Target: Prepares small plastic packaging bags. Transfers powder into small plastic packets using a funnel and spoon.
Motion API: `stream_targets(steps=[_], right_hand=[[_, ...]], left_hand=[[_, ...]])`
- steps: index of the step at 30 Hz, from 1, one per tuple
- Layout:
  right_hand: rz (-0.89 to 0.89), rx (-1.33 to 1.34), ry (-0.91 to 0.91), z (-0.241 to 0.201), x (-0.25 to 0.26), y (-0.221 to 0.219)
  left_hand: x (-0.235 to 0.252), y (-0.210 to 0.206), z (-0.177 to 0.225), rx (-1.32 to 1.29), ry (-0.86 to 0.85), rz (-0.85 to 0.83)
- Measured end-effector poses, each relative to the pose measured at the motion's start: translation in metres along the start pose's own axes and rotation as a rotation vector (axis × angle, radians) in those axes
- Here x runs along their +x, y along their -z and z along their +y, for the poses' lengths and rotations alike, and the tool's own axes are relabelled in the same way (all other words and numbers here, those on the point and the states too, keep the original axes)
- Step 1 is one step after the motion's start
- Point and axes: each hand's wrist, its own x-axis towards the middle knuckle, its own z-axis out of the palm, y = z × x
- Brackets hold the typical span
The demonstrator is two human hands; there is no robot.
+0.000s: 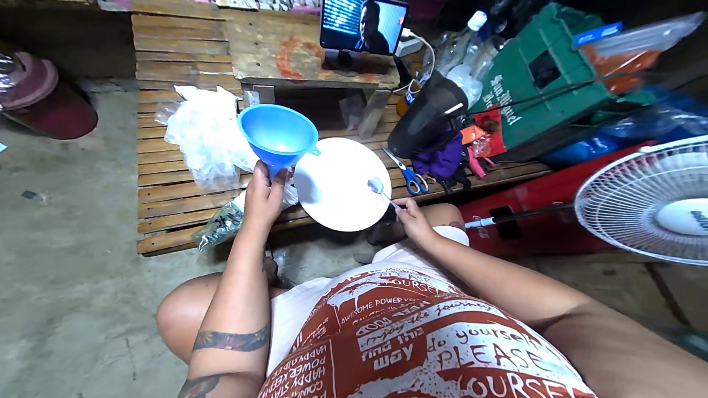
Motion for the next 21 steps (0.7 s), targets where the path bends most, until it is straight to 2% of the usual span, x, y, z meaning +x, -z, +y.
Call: stream_targets(steps=[6,9,13,18,21], right_hand=[[-0.230,0.000,0.113,-0.015,-0.021,-0.015],[-0.143,-0.028,0.106,-0.024,-0.014,-0.003],[0.022,-0.079,0.039,-0.012,0.001,0.010],[-0.135,-0.103,0.052,-0.012,-0.026,-0.010],[-0.143,-0.099,0.129,-0.023,-0.029,-0.010]], left_hand=[[0.000,-0.001,-0.001,0.017,-0.003,-0.004],[-0.001,0.000,-0.001,0.020,-0.003,-0.005],[-0.001,0.001,-0.001,0.005,-0.019,0.002],[0.000,0.001,-0.002,0.011,-0.008,-0.005],[0.000,0.000,-0.003,0.012,-0.018,-0.012]])
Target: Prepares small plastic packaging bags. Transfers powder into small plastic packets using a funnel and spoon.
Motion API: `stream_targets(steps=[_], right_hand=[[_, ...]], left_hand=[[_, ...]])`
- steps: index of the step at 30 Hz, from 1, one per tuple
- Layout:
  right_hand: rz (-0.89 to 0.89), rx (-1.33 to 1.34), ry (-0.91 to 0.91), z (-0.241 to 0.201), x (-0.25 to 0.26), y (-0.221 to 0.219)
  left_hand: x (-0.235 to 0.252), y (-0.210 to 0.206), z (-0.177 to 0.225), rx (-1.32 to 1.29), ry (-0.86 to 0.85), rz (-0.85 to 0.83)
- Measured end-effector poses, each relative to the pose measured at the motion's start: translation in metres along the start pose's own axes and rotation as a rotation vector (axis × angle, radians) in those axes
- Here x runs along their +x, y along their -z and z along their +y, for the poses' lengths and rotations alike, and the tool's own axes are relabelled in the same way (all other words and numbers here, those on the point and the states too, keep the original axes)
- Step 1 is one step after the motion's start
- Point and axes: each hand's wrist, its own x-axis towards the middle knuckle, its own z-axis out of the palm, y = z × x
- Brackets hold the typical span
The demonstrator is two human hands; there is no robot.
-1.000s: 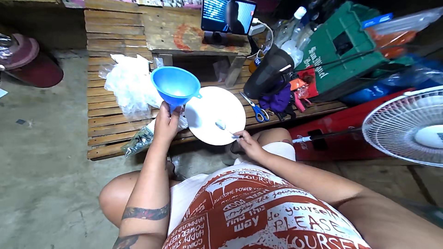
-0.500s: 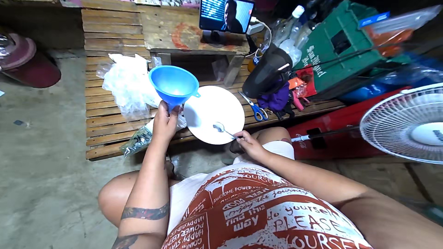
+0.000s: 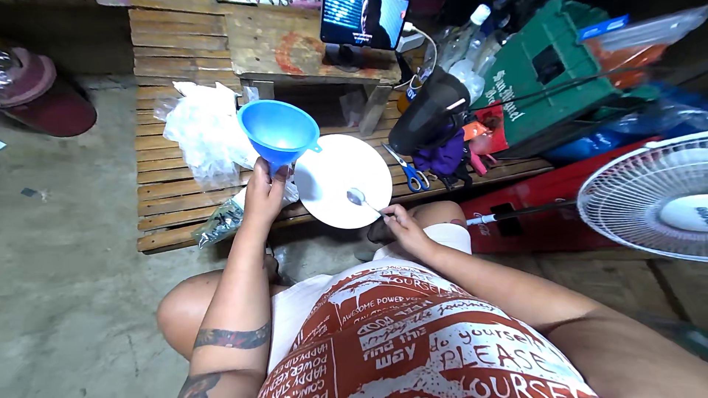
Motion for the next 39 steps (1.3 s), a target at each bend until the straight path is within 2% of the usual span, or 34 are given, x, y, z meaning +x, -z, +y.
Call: stream_targets(steps=[5,9,12,17,22,25,28,30,33,36,39], right_hand=[[0.137,-0.110,-0.042,0.011,0.018,0.024],[0.050,-0.197,-0.093,0.010,0.006,0.014],[-0.026,-0.122,-0.063,-0.004,-0.007,0.001],[0.034,-0.117,0.066,-0.011,0.004,0.020],[0.140,-0.211,-0.080,0.005,0.021,0.047],[0.079,-0.237,-0.104,0.009,0.012,0.037],[-0.062,-0.172,-0.071,-0.001,-0.002,0.024],[-0.090,-0.141,-0.030,-0.005,-0.002,0.022],[0.025,-0.128,-0.014,-0.001,0.013,0.035],[0.143,-0.212,-0.078,0.011,0.027,0.051],[0.102,-0.299,-0.109,0.009,0.018,0.046]], left_hand=[[0.000,-0.001,0.000,-0.006,-0.001,0.002],[0.000,0.000,0.000,-0.007,0.000,0.005],[0.001,-0.001,0.000,-0.018,-0.009,-0.004],[0.001,-0.001,0.000,-0.033,-0.010,0.000],[0.001,0.000,0.001,-0.037,-0.007,0.007],[0.000,0.001,-0.001,-0.022,0.003,0.007],[0.000,0.000,0.000,-0.017,0.006,0.000],[0.001,-0.001,0.000,-0.019,0.006,0.003],[0.000,-0.001,0.000,-0.015,0.002,0.001],[0.000,0.000,0.000,-0.007,-0.002,0.000],[0.000,0.000,0.000,-0.014,0.001,0.007]])
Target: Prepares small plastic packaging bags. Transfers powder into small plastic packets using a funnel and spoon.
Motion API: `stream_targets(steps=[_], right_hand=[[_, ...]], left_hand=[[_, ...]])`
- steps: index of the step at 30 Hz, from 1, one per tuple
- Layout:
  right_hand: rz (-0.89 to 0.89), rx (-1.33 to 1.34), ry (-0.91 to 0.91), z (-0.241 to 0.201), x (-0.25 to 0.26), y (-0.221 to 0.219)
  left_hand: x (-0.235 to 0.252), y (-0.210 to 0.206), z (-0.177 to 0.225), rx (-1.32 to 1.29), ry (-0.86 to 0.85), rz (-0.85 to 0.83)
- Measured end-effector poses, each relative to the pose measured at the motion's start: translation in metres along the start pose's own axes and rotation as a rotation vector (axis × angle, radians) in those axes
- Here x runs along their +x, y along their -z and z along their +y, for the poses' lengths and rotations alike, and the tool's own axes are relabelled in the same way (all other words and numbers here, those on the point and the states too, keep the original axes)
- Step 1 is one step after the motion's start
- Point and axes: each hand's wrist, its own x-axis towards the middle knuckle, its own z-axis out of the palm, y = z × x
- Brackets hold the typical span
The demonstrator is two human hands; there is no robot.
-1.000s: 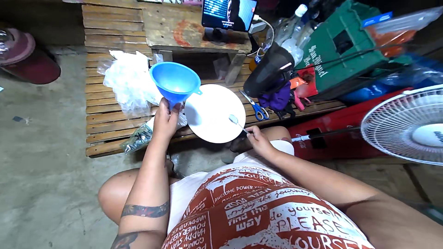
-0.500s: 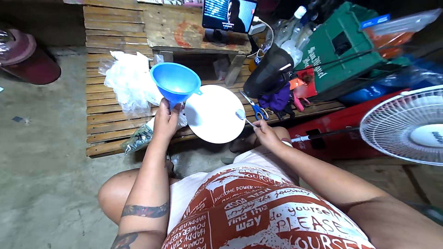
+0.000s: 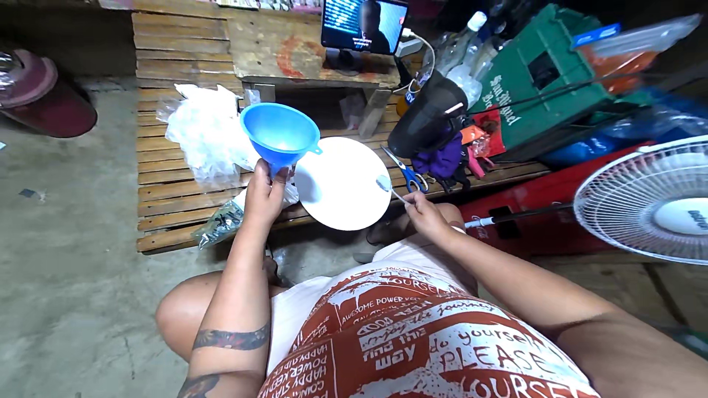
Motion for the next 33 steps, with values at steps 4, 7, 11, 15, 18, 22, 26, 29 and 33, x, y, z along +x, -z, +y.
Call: stream_targets(steps=[4,7,11,15,18,22,26,29,33], right_hand=[[-0.144,0.032,0.102,-0.017,-0.020,-0.007],[-0.084,0.091,0.128,-0.017,-0.007,-0.001],[0.009,-0.110,0.046,-0.021,0.015,0.022],[-0.050,-0.288,0.001,-0.025,0.012,0.027],[-0.131,-0.115,0.119,-0.012,0.007,0.014],[-0.065,0.004,0.088,-0.013,0.013,0.013],[-0.048,-0.155,0.003,-0.018,0.018,0.021],[-0.149,-0.103,0.028,-0.024,0.014,0.022],[-0.067,-0.063,0.130,-0.028,0.021,0.026]], left_hand=[[0.000,-0.001,-0.001,-0.008,-0.004,-0.006],[0.000,-0.002,0.000,-0.004,-0.006,-0.016],[0.000,-0.001,0.001,0.011,-0.005,-0.015],[0.000,-0.001,0.001,0.022,0.008,-0.018],[0.001,0.000,0.001,0.003,0.023,-0.022],[0.000,-0.001,0.001,-0.005,0.016,-0.030],[0.000,-0.002,0.000,0.001,0.011,-0.029],[0.000,-0.001,0.001,0.010,0.024,-0.023],[0.000,-0.003,0.000,0.008,0.025,-0.033]])
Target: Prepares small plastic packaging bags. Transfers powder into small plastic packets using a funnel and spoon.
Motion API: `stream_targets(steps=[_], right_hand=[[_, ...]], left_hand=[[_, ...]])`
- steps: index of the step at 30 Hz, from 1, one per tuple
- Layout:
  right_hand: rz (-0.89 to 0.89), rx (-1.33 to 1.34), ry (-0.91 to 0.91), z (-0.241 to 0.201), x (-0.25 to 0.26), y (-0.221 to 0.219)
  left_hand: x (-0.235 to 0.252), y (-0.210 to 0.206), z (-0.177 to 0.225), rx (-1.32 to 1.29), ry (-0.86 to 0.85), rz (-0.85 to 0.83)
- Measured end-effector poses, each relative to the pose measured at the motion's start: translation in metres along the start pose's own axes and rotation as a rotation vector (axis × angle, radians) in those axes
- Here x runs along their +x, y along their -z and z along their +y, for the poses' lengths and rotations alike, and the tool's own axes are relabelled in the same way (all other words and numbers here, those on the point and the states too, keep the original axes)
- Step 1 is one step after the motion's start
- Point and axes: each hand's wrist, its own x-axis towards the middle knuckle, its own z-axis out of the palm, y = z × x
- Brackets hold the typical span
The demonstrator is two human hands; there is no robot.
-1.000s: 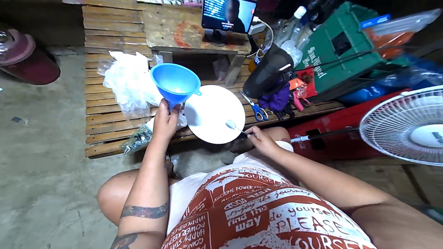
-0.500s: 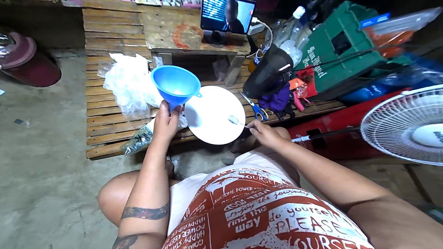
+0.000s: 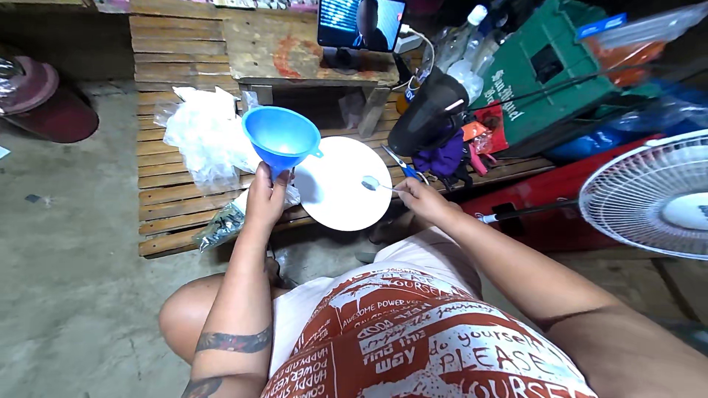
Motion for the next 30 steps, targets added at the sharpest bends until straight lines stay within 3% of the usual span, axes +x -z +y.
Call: stream_targets(steps=[8,15,19,25,30], right_hand=[[0.167,-0.243,0.082,-0.007,0.041,0.012],[0.006,-0.281,0.039,-0.017,0.045,0.028],[0.085,-0.242,0.024,-0.023,0.051,0.034],[0.055,-0.448,0.088,-0.027,0.057,0.024],[-0.070,-0.579,0.120,-0.048,0.045,0.035]], left_hand=[[0.000,0.001,0.000,-0.010,0.005,-0.001],[0.001,0.003,0.000,0.020,0.005,0.008],[0.002,0.000,-0.001,0.007,-0.005,0.006],[0.001,0.001,-0.005,0.017,-0.018,0.002],[0.001,0.002,-0.004,0.007,-0.010,0.003]])
